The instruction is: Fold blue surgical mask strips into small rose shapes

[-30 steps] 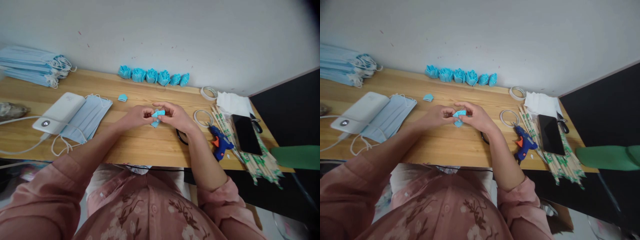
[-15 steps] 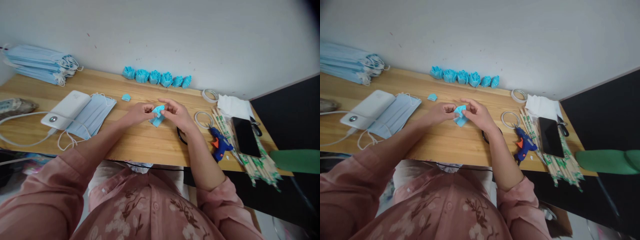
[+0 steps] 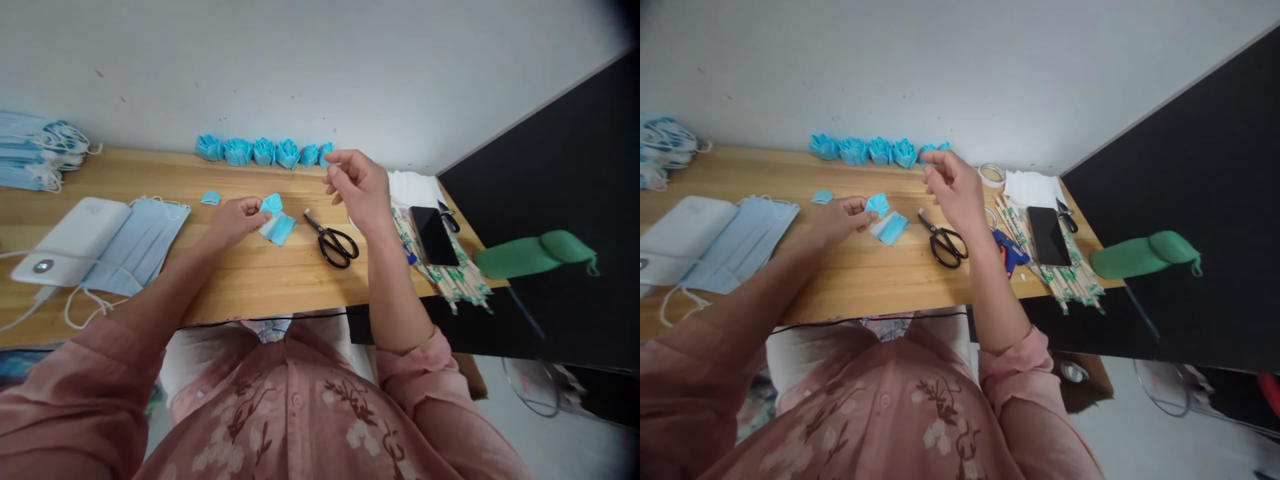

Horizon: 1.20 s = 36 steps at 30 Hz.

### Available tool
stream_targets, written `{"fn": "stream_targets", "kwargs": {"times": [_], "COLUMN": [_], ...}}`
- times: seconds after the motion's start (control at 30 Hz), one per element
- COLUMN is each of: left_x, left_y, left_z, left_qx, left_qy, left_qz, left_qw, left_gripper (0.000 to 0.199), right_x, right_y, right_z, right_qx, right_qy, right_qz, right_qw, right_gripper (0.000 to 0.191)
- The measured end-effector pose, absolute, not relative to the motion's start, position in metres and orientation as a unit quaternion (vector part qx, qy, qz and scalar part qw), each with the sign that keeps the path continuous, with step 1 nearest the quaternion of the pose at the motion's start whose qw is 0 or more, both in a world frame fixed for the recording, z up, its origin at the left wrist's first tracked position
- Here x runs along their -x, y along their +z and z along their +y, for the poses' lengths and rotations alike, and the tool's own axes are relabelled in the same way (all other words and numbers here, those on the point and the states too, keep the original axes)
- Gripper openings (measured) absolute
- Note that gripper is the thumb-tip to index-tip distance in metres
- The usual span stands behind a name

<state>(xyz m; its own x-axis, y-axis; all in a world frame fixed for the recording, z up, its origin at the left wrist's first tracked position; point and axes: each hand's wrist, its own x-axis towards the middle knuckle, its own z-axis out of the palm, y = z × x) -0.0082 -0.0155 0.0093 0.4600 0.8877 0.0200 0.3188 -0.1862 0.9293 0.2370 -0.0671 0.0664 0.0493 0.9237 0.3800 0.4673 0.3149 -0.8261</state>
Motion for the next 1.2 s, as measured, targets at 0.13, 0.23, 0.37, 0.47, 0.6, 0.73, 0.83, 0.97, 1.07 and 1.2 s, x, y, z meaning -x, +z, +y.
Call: {"fn": "stream_targets", "kwargs": {"times": [0.13,0.23,0.37,0.47,0.6,0.73,0.83,0.97,1.07,1.2], "left_x": [0.007,0.005,0.004,0.004,0.005,0.003,0.003,0.003,0.005,0.005], "left_y": [0.015,0.019,0.019,0.018,0.019,0.020,0.018,0.013,0.010,0.011], "left_z": [-0.020,-0.022,-0.022,-0.021,-0.021,-0.022,-0.022,-0.019,-0.018,-0.018], "left_qx": [-0.694,-0.690,-0.683,-0.678,-0.684,-0.679,-0.668,-0.664,-0.671,-0.684], "left_qy": [0.317,0.320,0.322,0.323,0.318,0.326,0.327,0.339,0.336,0.317], "left_qz": [0.447,0.443,0.438,0.439,0.438,0.426,0.412,0.403,0.403,0.401], "left_qw": [0.467,0.474,0.487,0.493,0.488,0.501,0.526,0.532,0.523,0.520], "left_gripper": [0.025,0.025,0.024,0.024,0.024,0.026,0.026,0.027,0.028,0.028], "right_x": [-0.254,-0.260,-0.254,-0.245,-0.241,-0.244,-0.242,-0.235,-0.231,-0.233], "right_y": [0.062,0.039,0.019,0.014,0.003,-0.009,-0.011,-0.006,-0.005,-0.014], "right_z": [-0.089,-0.094,-0.087,-0.077,-0.063,-0.053,-0.051,-0.053,-0.053,-0.052], "right_qx": [0.588,0.669,0.711,0.709,0.698,0.698,0.701,0.718,0.727,0.722], "right_qy": [0.222,0.217,0.163,0.130,0.135,0.145,0.143,0.129,0.125,0.135], "right_qz": [-0.627,-0.595,-0.614,-0.639,-0.648,-0.638,-0.637,-0.633,-0.627,-0.620], "right_qw": [0.461,0.389,0.301,0.268,0.273,0.292,0.288,0.260,0.251,0.276], "right_gripper": [0.032,0.024,0.024,0.021,0.021,0.020,0.018,0.016,0.015,0.015]}}
